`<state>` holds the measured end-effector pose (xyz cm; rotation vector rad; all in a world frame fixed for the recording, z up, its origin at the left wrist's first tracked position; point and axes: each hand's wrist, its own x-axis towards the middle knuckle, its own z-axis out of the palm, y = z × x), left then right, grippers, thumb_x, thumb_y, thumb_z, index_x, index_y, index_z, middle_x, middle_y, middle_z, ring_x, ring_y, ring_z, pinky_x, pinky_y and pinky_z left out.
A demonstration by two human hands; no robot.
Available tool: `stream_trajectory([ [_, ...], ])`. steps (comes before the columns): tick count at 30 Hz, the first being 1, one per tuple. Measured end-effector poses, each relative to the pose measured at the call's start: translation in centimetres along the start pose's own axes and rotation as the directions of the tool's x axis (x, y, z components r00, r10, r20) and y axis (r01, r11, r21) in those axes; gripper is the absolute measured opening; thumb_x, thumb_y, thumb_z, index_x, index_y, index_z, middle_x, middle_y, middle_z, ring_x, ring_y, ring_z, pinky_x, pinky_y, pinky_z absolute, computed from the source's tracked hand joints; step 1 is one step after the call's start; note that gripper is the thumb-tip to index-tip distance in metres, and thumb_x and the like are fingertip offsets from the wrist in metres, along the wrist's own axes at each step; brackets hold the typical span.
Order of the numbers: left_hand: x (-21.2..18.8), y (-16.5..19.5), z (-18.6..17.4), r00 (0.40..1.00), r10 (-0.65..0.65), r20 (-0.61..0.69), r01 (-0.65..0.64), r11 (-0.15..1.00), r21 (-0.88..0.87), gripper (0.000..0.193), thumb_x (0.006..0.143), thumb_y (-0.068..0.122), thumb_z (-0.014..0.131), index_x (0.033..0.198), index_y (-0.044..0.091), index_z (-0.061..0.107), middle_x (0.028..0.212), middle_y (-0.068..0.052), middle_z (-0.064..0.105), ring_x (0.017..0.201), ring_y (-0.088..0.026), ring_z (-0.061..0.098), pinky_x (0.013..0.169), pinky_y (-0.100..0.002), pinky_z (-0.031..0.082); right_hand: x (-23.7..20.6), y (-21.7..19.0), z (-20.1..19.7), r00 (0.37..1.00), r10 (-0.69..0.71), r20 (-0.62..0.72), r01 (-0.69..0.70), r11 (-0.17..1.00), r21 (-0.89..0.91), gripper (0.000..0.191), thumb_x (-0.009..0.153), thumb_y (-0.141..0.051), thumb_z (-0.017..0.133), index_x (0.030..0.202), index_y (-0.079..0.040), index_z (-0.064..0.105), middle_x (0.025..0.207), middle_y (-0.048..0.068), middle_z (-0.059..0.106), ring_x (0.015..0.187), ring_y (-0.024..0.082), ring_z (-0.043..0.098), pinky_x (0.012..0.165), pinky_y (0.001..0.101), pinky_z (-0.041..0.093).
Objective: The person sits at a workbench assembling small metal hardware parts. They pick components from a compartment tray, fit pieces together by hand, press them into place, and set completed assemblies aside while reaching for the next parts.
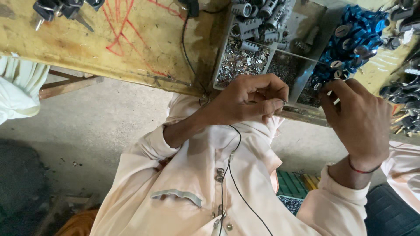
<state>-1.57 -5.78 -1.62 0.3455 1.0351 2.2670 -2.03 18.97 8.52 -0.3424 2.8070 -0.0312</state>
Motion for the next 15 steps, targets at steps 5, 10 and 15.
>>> stream_trajectory([
  [5, 0.1, -0.4, 0.1, 1.000, -0.005, 0.001, 0.005, 1.000, -0.011, 0.013, 0.105, 0.008, 0.066, 0.114, 0.000, 0.062, 0.097, -0.002, 0.067, 0.081, -0.007, 0.066, 0.078, -0.025, 0.057, -0.5, -0.2, 0.1, 0.998, 0.064, -0.016, -0.061, 0.990, 0.130, 0.008, 0.101, -0.015, 0.079, 0.101, -0.009, 0.074, 0.094, 0.005, 0.069, 0.069, 0.017, 0.069, 0.062, 0.0329, 0.050],
  [10, 0.2, -0.3, 0.3, 1.000, -0.005, -0.008, 0.006, 0.998, 0.063, 0.014, 0.105, 0.011, 0.066, 0.113, 0.001, 0.062, 0.097, -0.002, 0.068, 0.081, -0.006, 0.066, 0.078, -0.025, 0.059, -1.0, -0.3, 0.3, 0.989, 0.037, -0.141, 0.000, 0.967, 0.255, 0.013, 0.087, 0.000, 0.081, 0.096, -0.002, 0.073, 0.097, 0.013, 0.068, 0.074, 0.022, 0.071, 0.058, 0.0321, 0.051],
  [15, 0.2, -0.3, 0.5, 0.999, 0.018, -0.027, -0.014, 0.991, 0.135, 0.015, 0.104, 0.013, 0.066, 0.113, 0.001, 0.063, 0.096, -0.002, 0.068, 0.081, -0.006, 0.067, 0.078, -0.025, 0.061, -1.3, -0.4, 1.2, 0.968, 0.121, -0.218, -0.033, 0.928, 0.370, 0.015, 0.093, 0.009, 0.080, 0.104, 0.001, 0.073, 0.105, 0.016, 0.067, 0.077, 0.021, 0.070, 0.059, 0.0286, 0.052],
])
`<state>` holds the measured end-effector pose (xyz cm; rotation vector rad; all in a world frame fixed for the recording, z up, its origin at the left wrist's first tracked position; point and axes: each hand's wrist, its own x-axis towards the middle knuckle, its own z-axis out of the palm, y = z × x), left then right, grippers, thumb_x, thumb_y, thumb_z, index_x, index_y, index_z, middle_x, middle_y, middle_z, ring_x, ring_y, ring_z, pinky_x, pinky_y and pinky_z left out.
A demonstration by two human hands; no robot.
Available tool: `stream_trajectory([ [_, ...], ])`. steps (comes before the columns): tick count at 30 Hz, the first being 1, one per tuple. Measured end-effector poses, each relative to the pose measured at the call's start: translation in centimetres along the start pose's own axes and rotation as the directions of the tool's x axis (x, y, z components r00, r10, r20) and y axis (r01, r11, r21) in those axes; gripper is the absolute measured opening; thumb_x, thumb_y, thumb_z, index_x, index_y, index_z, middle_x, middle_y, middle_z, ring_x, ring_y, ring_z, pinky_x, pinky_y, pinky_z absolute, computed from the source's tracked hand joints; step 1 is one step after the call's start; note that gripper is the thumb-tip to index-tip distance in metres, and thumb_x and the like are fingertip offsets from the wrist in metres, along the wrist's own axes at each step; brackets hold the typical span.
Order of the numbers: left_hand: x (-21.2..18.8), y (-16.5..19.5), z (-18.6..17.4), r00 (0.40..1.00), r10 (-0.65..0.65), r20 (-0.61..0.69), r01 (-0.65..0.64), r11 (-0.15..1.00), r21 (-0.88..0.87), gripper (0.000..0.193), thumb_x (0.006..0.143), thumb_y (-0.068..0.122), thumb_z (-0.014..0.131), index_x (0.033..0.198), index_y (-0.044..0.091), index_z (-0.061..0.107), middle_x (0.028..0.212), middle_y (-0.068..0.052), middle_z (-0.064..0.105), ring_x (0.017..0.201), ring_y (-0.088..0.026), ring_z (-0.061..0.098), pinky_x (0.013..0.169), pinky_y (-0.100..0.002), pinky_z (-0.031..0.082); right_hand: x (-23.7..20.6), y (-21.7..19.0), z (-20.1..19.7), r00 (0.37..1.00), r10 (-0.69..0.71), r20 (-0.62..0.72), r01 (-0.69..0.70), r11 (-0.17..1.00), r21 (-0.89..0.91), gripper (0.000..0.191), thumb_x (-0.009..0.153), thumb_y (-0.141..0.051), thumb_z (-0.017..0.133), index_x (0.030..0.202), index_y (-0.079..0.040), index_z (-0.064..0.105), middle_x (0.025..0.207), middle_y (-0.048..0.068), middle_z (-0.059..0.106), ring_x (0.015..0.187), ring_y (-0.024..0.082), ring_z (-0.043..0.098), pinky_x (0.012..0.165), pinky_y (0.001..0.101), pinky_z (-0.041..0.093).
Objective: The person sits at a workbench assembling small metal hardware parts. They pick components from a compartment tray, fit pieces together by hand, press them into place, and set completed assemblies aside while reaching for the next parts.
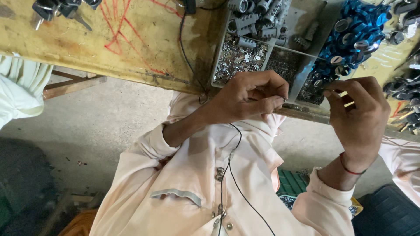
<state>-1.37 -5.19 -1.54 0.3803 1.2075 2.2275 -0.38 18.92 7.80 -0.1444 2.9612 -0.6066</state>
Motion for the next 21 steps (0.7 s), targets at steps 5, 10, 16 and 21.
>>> stream_trajectory([
  [5, -0.1, 0.0, 0.3, 0.999, 0.035, -0.013, -0.034, 0.997, 0.074, 0.016, 0.105, 0.014, 0.066, 0.114, 0.002, 0.063, 0.097, -0.001, 0.067, 0.082, -0.006, 0.065, 0.079, -0.024, 0.060, -1.1, 1.7, 1.1, 0.997, 0.061, -0.042, -0.051, 0.977, 0.205, 0.012, 0.095, 0.007, 0.077, 0.101, 0.003, 0.067, 0.107, 0.013, 0.064, 0.080, 0.016, 0.070, 0.063, 0.0255, 0.052],
  [10, -0.3, -0.2, 0.6, 1.000, -0.018, -0.018, 0.019, 0.999, 0.042, 0.016, 0.105, 0.015, 0.066, 0.114, 0.002, 0.063, 0.095, -0.001, 0.066, 0.079, -0.006, 0.064, 0.074, -0.024, 0.058, -1.7, 2.6, 1.2, 0.995, 0.089, -0.040, -0.072, 0.945, 0.318, 0.013, 0.103, 0.007, 0.078, 0.103, 0.007, 0.065, 0.104, 0.010, 0.063, 0.079, 0.011, 0.067, 0.067, 0.0221, 0.052],
  [16, 0.0, -1.0, 2.9, 0.986, 0.129, -0.103, -0.110, 0.978, 0.177, 0.018, 0.109, 0.016, 0.067, 0.116, 0.000, 0.064, 0.097, -0.004, 0.069, 0.084, -0.008, 0.068, 0.077, -0.024, 0.062, -3.2, -1.3, 3.0, 0.965, 0.258, -0.044, -0.087, 0.475, 0.876, 0.009, 0.092, 0.002, 0.069, 0.097, 0.001, 0.062, 0.101, 0.006, 0.059, 0.064, 0.005, 0.059, 0.056, 0.0179, 0.049],
  [21, 0.0, -1.3, 4.0, 0.987, -0.104, -0.119, 0.062, 0.950, -0.307, 0.024, 0.108, 0.016, 0.063, 0.123, -0.002, 0.060, 0.102, -0.007, 0.070, 0.082, -0.013, 0.070, 0.073, -0.031, 0.062, -4.6, -2.6, 4.6, 0.971, 0.114, -0.210, 0.022, 0.831, 0.555, 0.014, 0.106, 0.007, 0.076, 0.106, 0.007, 0.062, 0.111, 0.011, 0.059, 0.076, 0.010, 0.061, 0.062, 0.0197, 0.044],
])
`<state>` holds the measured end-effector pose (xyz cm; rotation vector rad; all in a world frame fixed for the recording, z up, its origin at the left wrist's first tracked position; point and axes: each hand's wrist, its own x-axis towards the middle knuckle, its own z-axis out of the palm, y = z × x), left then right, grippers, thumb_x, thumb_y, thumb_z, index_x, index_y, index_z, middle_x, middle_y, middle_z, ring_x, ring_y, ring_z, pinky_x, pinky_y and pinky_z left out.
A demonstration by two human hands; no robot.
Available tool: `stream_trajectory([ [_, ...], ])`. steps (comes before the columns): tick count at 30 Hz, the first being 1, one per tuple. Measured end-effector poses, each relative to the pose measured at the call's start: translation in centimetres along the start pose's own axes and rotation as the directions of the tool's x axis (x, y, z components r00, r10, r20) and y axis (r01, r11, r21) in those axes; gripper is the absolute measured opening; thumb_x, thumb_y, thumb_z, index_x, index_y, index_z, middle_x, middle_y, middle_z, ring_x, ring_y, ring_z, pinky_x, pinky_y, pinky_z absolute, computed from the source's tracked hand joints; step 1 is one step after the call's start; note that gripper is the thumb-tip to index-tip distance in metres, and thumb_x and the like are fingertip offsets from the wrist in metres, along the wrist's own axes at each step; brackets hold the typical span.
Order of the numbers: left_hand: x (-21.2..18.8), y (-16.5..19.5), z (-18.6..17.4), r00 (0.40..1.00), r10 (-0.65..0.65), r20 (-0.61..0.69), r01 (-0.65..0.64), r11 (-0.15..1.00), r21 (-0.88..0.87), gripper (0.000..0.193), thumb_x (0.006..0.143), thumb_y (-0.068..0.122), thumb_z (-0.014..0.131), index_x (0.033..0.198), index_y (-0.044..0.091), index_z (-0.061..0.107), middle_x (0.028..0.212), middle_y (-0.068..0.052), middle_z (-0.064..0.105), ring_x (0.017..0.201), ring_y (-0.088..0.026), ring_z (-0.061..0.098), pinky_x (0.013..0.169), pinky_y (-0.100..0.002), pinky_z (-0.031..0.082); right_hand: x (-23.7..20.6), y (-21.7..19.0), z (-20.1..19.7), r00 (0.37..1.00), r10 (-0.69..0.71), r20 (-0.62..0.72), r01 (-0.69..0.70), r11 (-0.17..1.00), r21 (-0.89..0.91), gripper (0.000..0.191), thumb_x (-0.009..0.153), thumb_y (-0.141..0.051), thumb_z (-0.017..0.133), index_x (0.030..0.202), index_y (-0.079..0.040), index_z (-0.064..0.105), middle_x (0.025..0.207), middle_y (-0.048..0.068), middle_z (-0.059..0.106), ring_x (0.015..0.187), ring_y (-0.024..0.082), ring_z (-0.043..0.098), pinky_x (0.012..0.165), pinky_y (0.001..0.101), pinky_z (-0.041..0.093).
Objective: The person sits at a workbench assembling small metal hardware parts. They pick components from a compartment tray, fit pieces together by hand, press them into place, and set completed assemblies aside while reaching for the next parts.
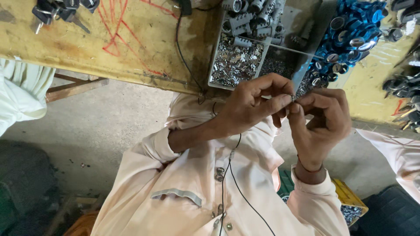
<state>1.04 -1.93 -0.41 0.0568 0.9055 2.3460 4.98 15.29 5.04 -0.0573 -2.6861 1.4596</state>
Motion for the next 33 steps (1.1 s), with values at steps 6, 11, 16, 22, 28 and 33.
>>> stream_trajectory([
  [6, -0.5, 0.4, -0.6, 0.998, -0.001, 0.059, 0.000, 1.000, 0.004, 0.023, 0.111, 0.016, 0.061, 0.126, -0.002, 0.058, 0.097, -0.008, 0.070, 0.080, -0.011, 0.069, 0.075, -0.030, 0.062, -0.5, 0.3, 0.6, 0.990, 0.123, 0.063, -0.137, 0.909, 0.393, 0.008, 0.109, 0.004, 0.066, 0.105, 0.007, 0.060, 0.112, 0.009, 0.058, 0.074, 0.009, 0.060, 0.065, 0.0212, 0.051],
  [11, -0.8, 0.5, -0.8, 0.995, 0.054, 0.078, -0.053, 0.999, -0.013, 0.020, 0.112, 0.012, 0.060, 0.126, -0.002, 0.058, 0.095, -0.006, 0.067, 0.080, -0.010, 0.067, 0.077, -0.030, 0.061, -1.0, 0.6, 1.7, 0.991, 0.127, 0.043, -0.133, 0.882, 0.453, 0.009, 0.110, 0.000, 0.064, 0.108, 0.007, 0.058, 0.111, 0.009, 0.057, 0.072, 0.009, 0.060, 0.063, 0.0218, 0.052],
  [16, -1.4, 1.0, -1.0, 0.986, 0.128, 0.109, -0.134, 0.989, 0.054, 0.015, 0.115, 0.011, 0.059, 0.124, -0.001, 0.057, 0.097, -0.005, 0.065, 0.085, -0.009, 0.067, 0.079, -0.026, 0.060, -1.6, 1.0, 2.0, 0.994, 0.112, 0.017, -0.107, 0.876, 0.471, 0.011, 0.112, -0.002, 0.063, 0.107, 0.006, 0.058, 0.111, 0.008, 0.057, 0.074, 0.009, 0.060, 0.065, 0.0215, 0.052],
  [22, -1.6, 1.9, -0.9, 0.982, 0.173, 0.076, -0.184, 0.968, 0.173, 0.018, 0.111, 0.013, 0.062, 0.124, 0.000, 0.059, 0.104, -0.003, 0.064, 0.090, -0.008, 0.068, 0.077, -0.026, 0.063, -2.1, 1.8, 2.6, 0.994, -0.079, -0.079, 0.095, 0.972, 0.214, 0.009, 0.113, 0.002, 0.066, 0.111, 0.004, 0.058, 0.115, 0.009, 0.058, 0.080, 0.011, 0.057, 0.069, 0.0209, 0.051],
  [28, -1.4, 2.9, -2.0, 0.979, 0.152, 0.137, -0.195, 0.898, 0.396, 0.019, 0.107, 0.020, 0.068, 0.115, 0.002, 0.067, 0.097, -0.001, 0.069, 0.088, -0.006, 0.068, 0.078, -0.022, 0.059, -0.6, 1.7, 1.5, 0.937, -0.349, 0.009, 0.347, 0.930, -0.119, 0.023, 0.100, 0.013, 0.076, 0.115, -0.002, 0.066, 0.110, 0.016, 0.069, 0.083, 0.018, 0.070, 0.068, 0.0239, 0.054],
  [33, -1.1, 2.7, -2.6, 0.992, -0.058, 0.111, 0.021, 0.952, 0.307, 0.018, 0.100, 0.015, 0.068, 0.111, 0.000, 0.067, 0.092, -0.002, 0.069, 0.075, -0.006, 0.060, 0.064, -0.023, 0.054, 1.1, -0.8, 0.1, 0.983, -0.092, 0.161, 0.086, 0.995, 0.040, 0.027, 0.088, 0.012, 0.079, 0.108, -0.001, 0.066, 0.103, 0.015, 0.070, 0.077, 0.016, 0.068, 0.062, 0.0212, 0.049],
])
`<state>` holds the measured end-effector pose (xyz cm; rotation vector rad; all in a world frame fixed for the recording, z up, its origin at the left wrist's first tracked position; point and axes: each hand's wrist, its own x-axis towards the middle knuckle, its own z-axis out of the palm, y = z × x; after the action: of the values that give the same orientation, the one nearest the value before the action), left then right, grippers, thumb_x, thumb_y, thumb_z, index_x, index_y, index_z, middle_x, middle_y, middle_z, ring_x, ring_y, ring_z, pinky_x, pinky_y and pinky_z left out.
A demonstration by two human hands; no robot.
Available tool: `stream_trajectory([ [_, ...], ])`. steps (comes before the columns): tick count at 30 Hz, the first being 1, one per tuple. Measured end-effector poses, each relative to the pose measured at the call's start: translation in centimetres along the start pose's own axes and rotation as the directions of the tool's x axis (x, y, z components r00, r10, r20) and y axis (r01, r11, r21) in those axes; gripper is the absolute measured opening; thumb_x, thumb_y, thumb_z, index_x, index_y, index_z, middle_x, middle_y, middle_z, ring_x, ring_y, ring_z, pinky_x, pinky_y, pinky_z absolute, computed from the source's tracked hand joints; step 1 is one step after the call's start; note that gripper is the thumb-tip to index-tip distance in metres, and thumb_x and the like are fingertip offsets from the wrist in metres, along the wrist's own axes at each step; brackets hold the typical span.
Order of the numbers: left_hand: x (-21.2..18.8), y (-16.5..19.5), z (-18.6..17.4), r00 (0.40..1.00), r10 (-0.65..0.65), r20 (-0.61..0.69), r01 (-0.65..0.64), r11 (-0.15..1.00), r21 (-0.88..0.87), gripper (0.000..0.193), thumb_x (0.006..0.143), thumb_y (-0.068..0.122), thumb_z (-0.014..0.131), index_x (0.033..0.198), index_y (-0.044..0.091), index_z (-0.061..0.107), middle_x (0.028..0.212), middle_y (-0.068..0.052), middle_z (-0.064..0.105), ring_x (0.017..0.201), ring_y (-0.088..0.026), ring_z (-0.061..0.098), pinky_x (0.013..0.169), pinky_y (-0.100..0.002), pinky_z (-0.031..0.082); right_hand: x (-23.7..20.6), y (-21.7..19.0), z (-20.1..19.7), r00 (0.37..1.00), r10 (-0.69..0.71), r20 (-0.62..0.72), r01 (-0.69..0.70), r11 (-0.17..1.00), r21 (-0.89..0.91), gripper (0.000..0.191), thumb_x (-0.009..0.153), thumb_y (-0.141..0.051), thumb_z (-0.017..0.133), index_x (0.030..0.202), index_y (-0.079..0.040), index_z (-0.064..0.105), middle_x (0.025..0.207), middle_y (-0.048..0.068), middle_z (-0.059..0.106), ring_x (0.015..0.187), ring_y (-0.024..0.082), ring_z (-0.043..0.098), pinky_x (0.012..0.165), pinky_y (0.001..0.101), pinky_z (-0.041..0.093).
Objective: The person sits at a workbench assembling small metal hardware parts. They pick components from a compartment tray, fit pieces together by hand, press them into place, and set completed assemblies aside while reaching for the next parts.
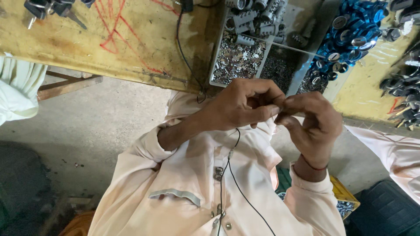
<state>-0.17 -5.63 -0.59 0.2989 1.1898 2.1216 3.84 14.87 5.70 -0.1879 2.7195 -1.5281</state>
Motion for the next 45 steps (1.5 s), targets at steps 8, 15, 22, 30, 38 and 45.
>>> stream_trajectory([
  [8, 0.3, -1.4, -1.0, 0.995, 0.068, 0.076, -0.051, 0.976, -0.211, 0.014, 0.107, 0.010, 0.064, 0.115, -0.001, 0.061, 0.097, -0.003, 0.062, 0.081, -0.007, 0.062, 0.078, -0.026, 0.057, 8.5, -1.2, -2.0, 0.908, -0.344, 0.238, 0.414, 0.651, -0.636, 0.021, 0.094, 0.005, 0.080, 0.112, -0.001, 0.072, 0.105, 0.010, 0.067, 0.095, 0.028, 0.061, 0.084, 0.0381, 0.049],
  [15, 0.8, -1.1, -0.8, 0.996, 0.076, 0.038, -0.066, 0.973, -0.221, 0.012, 0.104, 0.008, 0.065, 0.111, -0.002, 0.062, 0.093, -0.003, 0.063, 0.080, -0.008, 0.062, 0.075, -0.026, 0.057, 13.7, 0.1, 1.5, 0.891, -0.301, 0.339, 0.452, 0.649, -0.612, 0.018, 0.088, -0.002, 0.084, 0.097, 0.000, 0.068, 0.098, 0.013, 0.064, 0.091, 0.032, 0.065, 0.080, 0.0418, 0.051],
  [22, 0.6, -0.1, -1.3, 0.995, 0.089, 0.047, -0.067, 0.932, -0.357, 0.015, 0.108, 0.011, 0.065, 0.117, 0.001, 0.061, 0.093, -0.004, 0.066, 0.082, -0.008, 0.063, 0.079, -0.027, 0.057, 9.6, -4.2, -0.8, 0.971, 0.184, 0.150, -0.200, 0.975, 0.102, 0.014, 0.099, 0.002, 0.068, 0.104, -0.004, 0.056, 0.121, 0.009, 0.071, 0.093, 0.012, 0.070, 0.081, 0.0254, 0.057],
  [30, 0.6, 0.6, -0.6, 1.000, -0.012, -0.011, 0.007, 0.932, -0.363, 0.017, 0.102, 0.012, 0.072, 0.109, -0.001, 0.064, 0.090, -0.005, 0.067, 0.077, -0.011, 0.067, 0.072, -0.027, 0.057, 3.9, -3.9, 0.0, 0.994, 0.005, 0.107, 0.019, 0.975, -0.222, 0.033, 0.089, 0.018, 0.071, 0.118, 0.001, 0.067, 0.119, 0.019, 0.067, 0.100, 0.023, 0.068, 0.080, 0.0304, 0.055],
  [38, 0.1, 0.5, 0.6, 0.986, 0.019, -0.166, -0.050, 0.982, -0.182, 0.020, 0.098, 0.016, 0.075, 0.103, -0.001, 0.065, 0.088, -0.003, 0.067, 0.070, -0.006, 0.063, 0.058, -0.023, 0.054, 2.3, -2.3, 0.2, 0.983, -0.179, 0.039, 0.182, 0.925, -0.333, 0.037, 0.090, 0.018, 0.072, 0.120, -0.004, 0.071, 0.120, 0.015, 0.069, 0.102, 0.026, 0.071, 0.085, 0.0335, 0.058],
  [45, -0.7, 0.4, 1.7, 0.962, -0.037, -0.272, 0.012, 0.995, -0.096, 0.026, 0.095, 0.021, 0.077, 0.102, -0.002, 0.066, 0.082, 0.000, 0.067, 0.067, -0.002, 0.058, 0.054, -0.020, 0.049, 1.2, -1.9, 0.4, 0.965, -0.260, -0.001, 0.237, 0.882, -0.408, 0.028, 0.098, 0.015, 0.079, 0.118, -0.005, 0.075, 0.118, 0.014, 0.068, 0.100, 0.022, 0.072, 0.081, 0.0305, 0.059],
])
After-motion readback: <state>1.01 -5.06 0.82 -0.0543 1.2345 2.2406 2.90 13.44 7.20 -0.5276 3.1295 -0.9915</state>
